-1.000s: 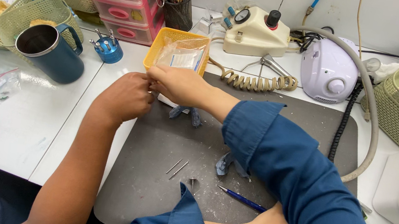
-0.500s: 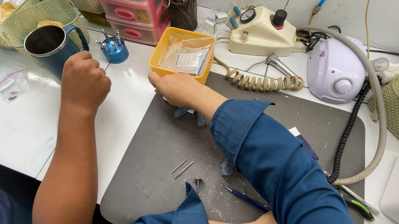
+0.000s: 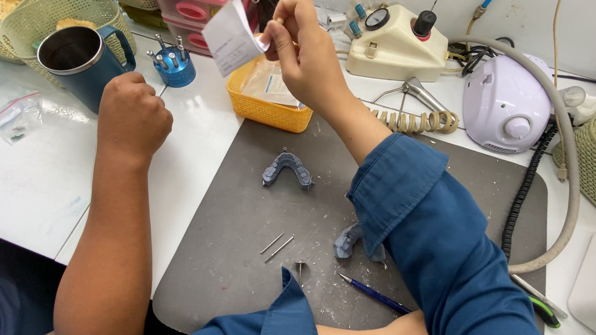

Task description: The person unpacks dental trays and small components from a yellow basket, then uses a rotary handpiece to grind a small cylindrical piece. They insert a metal pin into a blue dental tray and continue assembling parts on the workbench.

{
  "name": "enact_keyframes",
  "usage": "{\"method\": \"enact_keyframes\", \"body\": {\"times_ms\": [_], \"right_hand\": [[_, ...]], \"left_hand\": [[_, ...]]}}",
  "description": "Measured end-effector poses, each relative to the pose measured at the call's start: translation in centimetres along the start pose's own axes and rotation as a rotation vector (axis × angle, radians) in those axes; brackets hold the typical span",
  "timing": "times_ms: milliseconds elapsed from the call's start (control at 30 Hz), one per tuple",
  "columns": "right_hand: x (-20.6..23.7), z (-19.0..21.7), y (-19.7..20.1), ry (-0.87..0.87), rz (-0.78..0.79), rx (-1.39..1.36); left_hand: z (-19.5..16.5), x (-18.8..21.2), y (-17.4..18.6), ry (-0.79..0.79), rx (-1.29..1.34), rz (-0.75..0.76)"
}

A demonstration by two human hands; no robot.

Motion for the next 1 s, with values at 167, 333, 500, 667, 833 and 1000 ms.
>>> {"method": "enact_keyframes", "body": {"times_ms": [167, 333, 500, 667, 833, 1000], "right_hand": [[1.9, -2.7, 1.2, -0.122, 0.27, 0.538], [2.0, -1.9, 2.1, 0.033, 0.076, 0.617], [5.1, 2.1, 2.1, -0.139, 0.308, 0.217], [9.5, 4.4, 2.8, -0.258, 0.836, 0.307], [11.9, 4.6, 3.4, -0.131, 0.894, 0.58], [12.8, 4.7, 5.7, -0.134, 0.858, 0.629]], "left_hand": [[-0.5, -0.3, -0.3, 0.038, 0.06, -0.067], [-0.8, -0.2, -0.5, 0.04, 0.082, -0.075], [-1.2, -0.1, -0.9, 0.066, 0.107, -0.133], [-1.5, -0.2, -0.7, 0.046, 0.122, -0.175], [-1.8, -0.2, -0.6, 0.032, 0.08, -0.148], [-1.8, -0.4, -0.7, 0.066, 0.104, -0.119]]}}
Point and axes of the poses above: each hand's wrist, its own x-axis away from the middle knuckle, its own y-axis out of the back of the hand, z = x × y, the point moved 1 cm from there along -x, towards the middle knuckle, and after that the axes turned 7 degrees about -z, right-handed, at the moved point
